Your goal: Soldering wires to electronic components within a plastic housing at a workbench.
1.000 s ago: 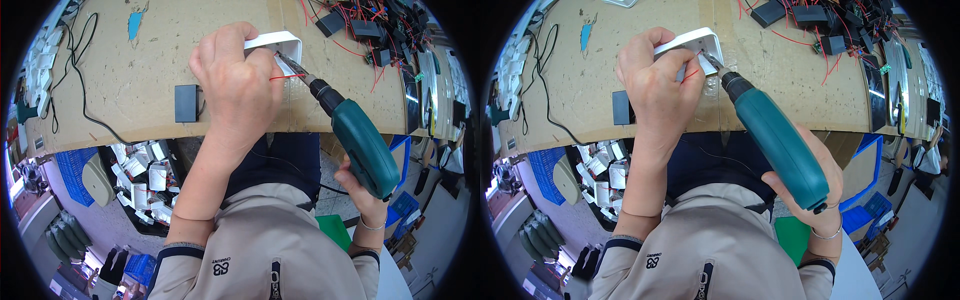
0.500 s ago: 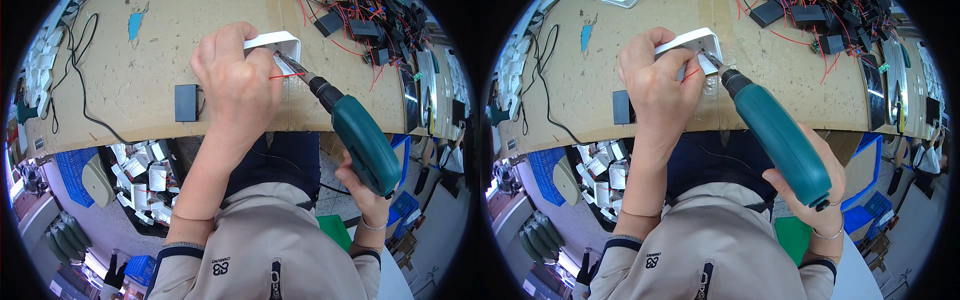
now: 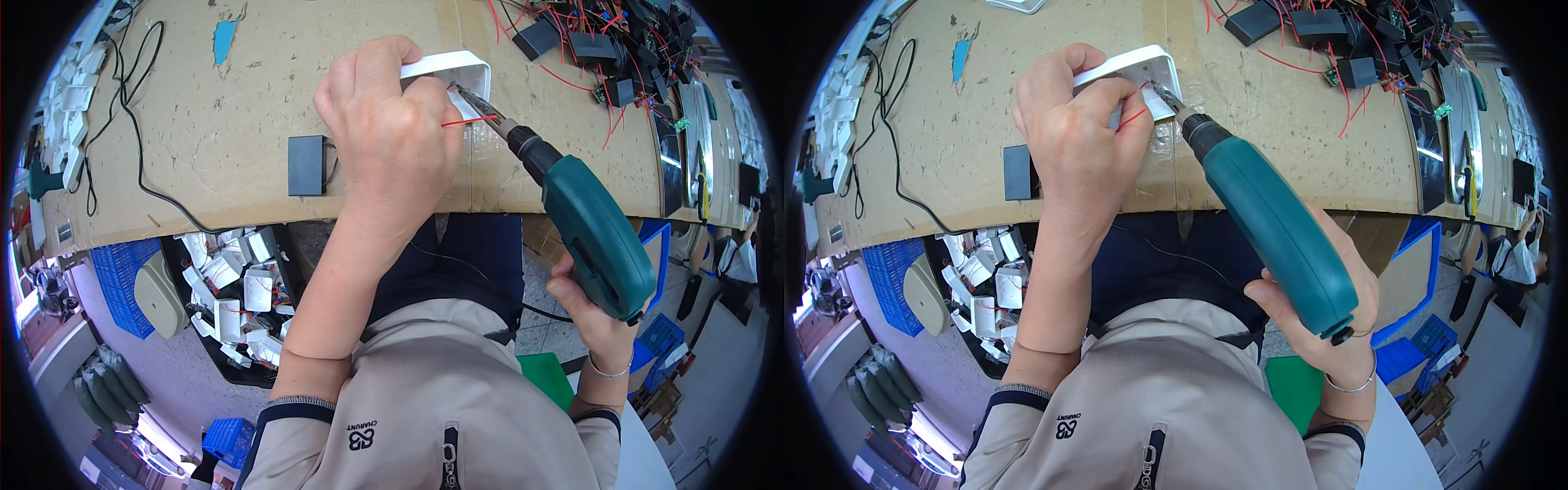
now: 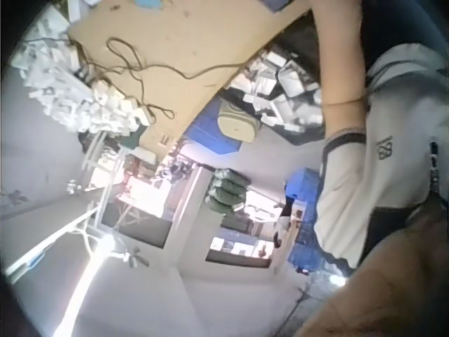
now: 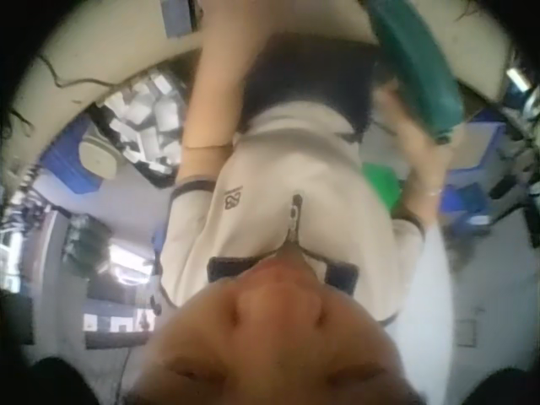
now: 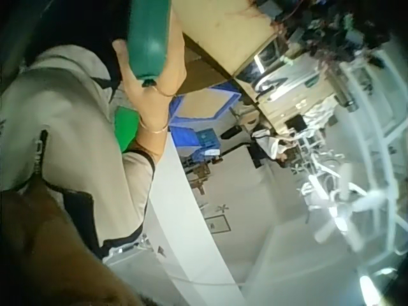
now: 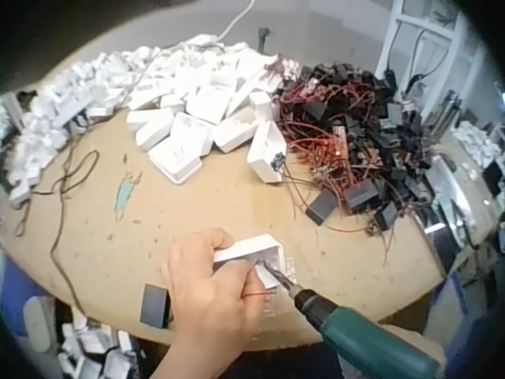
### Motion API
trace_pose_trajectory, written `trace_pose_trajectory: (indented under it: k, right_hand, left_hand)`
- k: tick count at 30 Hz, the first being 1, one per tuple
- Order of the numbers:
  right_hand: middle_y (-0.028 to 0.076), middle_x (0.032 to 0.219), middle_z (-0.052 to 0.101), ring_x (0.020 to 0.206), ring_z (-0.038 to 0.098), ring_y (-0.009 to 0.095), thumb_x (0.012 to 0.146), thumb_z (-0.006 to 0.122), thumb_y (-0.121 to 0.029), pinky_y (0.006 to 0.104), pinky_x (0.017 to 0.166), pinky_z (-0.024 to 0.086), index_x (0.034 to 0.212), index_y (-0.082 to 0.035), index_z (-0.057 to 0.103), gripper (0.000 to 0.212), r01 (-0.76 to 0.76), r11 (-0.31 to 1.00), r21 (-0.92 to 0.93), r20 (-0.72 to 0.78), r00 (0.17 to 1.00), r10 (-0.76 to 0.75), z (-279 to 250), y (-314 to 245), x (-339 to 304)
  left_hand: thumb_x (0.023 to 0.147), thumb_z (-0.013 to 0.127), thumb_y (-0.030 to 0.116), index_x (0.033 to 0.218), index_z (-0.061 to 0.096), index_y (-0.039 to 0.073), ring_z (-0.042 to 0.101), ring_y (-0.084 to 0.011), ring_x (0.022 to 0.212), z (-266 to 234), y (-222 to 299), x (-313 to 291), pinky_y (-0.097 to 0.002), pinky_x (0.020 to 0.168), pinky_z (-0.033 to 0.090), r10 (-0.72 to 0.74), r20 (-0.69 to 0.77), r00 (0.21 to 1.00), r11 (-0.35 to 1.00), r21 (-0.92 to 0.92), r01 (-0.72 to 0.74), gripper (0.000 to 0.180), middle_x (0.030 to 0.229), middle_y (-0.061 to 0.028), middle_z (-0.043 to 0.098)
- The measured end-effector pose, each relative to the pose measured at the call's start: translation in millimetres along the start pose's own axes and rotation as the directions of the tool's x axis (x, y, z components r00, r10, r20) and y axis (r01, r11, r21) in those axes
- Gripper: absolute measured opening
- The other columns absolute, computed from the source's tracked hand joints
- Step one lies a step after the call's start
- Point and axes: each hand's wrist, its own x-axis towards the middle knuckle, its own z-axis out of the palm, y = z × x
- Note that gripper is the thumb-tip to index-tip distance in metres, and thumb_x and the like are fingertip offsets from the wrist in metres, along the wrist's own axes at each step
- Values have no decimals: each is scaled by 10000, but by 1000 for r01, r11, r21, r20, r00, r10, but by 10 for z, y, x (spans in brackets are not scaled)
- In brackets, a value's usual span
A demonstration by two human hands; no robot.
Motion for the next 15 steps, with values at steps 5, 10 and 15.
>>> trace_pose_trajectory:
  k: [5,10,15]
  right_hand:
    - [129,1045,641,724,634,111,691,778,-28,221,641,515,1218,80,497,607,0,1000,13,-11,1000,0,9,20,-33]
    - [124,1009,648,719,635,111,691,780,-30,223,631,517,1211,80,499,601,-22,999,41,-19,1000,23,13,40,-38]
    - [115,965,652,711,633,109,687,782,-28,225,624,518,1210,82,499,605,-13,999,51,-17,1000,14,33,41,-14]
  left_hand:
    - [626,685,58,697,682,57,500,-255,926,-13,9,1,-374,831,354,-7,-1,1000,1000,-2,7,71,992,-87,569]
    - [625,683,54,696,682,56,500,-254,926,-5,10,4,-372,832,357,-3,-8,1000,1000,-5,3,70,990,-87,568]
    - [625,681,53,692,680,58,500,-255,925,-10,8,8,-370,829,358,-6,-9,1000,1000,2,6,67,989,-85,566]
